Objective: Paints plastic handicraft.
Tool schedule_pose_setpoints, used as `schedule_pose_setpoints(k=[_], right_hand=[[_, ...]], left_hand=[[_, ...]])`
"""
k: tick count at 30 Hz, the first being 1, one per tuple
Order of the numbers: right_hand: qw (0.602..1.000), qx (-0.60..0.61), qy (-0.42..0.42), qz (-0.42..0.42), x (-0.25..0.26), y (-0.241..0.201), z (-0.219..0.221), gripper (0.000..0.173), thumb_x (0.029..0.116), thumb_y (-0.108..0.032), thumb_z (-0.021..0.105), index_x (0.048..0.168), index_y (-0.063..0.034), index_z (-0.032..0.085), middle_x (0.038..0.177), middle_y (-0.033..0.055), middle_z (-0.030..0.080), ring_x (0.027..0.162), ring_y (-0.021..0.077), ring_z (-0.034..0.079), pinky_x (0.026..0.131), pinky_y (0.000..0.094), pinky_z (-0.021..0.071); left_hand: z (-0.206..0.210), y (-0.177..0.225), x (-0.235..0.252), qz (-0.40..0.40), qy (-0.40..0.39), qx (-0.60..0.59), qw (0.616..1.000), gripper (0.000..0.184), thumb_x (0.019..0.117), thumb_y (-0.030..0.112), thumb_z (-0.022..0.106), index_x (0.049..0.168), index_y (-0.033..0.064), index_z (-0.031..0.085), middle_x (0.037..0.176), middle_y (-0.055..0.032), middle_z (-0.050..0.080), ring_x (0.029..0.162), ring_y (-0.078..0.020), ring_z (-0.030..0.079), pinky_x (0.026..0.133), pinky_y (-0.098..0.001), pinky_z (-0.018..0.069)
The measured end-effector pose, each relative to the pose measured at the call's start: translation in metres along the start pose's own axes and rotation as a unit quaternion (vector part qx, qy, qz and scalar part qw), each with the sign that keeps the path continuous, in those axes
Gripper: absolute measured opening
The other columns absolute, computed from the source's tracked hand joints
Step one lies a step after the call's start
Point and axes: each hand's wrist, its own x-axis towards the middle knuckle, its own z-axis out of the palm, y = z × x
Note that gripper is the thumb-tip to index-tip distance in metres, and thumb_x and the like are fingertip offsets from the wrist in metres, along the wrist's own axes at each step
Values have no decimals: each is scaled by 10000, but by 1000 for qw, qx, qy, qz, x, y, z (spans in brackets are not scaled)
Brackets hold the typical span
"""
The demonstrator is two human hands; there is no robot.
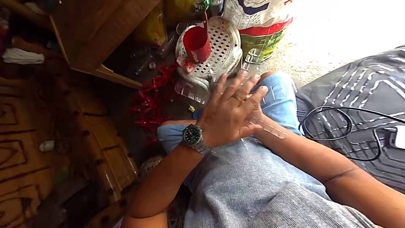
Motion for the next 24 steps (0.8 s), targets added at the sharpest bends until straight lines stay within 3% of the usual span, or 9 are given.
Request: schedule_pose_setpoints(k=[3,4,8,12,15,17,19,22,24], right_hand=[[999,-27,1,30,3,-12,34,427,923,-575,615,1125,-211,712,1020,-13,760,920,94,730,775,280,612],[999,-17,-33,34,4,-14,27,481,930,-550,626,1237,-189,711,1084,19,756,970,134,733,824,319,619],[999,-19,-36,36,1,-17,3,560,875,-591,673,1292,-218,701,1135,63,753,1019,202,732,859,375,617],[999,8,-12,33,-3,-15,-5,573,847,-605,690,1269,-217,706,1133,72,748,1020,219,727,852,392,615],[998,19,-25,46,0,-12,-4,573,827,-619,703,1230,-212,705,1122,67,744,1015,220,724,841,393,617],[998,22,-20,50,2,-9,1,574,824,-613,708,1225,-203,712,1123,75,748,1019,228,729,846,402,621],[999,19,-3,40,1,-9,6,561,819,-614,707,1203,-206,724,1092,63,753,987,209,730,821,387,620],[1000,22,-7,22,0,-12,5,560,822,-621,712,1206,-214,719,1079,41,750,989,183,725,834,369,618],[999,21,-12,27,0,-14,5,555,823,-622,708,1196,-213,720,1084,42,753,991,181,727,830,366,620]], left_hand=[[-10,-4,-15,0,96,-66,993,659,926,578,620,1405,126,606,1541,-179,472,1514,-379,290,1253,-605,154],[-13,-5,-24,-12,132,-78,988,597,952,540,616,1386,130,610,1524,-156,492,1508,-361,302,1251,-582,181],[-9,-18,-72,-98,275,-10,956,308,973,341,647,1175,110,670,1290,-83,631,1308,-259,523,1110,-436,420],[14,-27,-104,-212,263,-54,940,220,982,271,605,961,71,696,1104,-77,674,1141,-182,609,978,-336,517],[35,-24,-104,-269,202,-210,918,437,941,291,658,1241,-26,636,1342,-177,616,1254,-241,595,1027,-417,526],[48,-18,-97,-272,235,-302,883,615,919,289,663,1405,-30,462,1438,-172,537,1278,-242,577,1018,-427,533],[60,-12,-91,-278,283,-403,825,860,899,317,686,1571,69,210,1552,-102,418,1302,-226,556,1019,-420,538],[81,-7,-89,-298,318,-517,736,1030,881,397,756,1606,171,60,1586,-49,377,1319,-211,550,1045,-397,531],[86,-3,-89,-297,290,-529,740,1087,850,488,782,1592,60,114,1572,-105,394,1341,-220,530,1068,-393,519]])
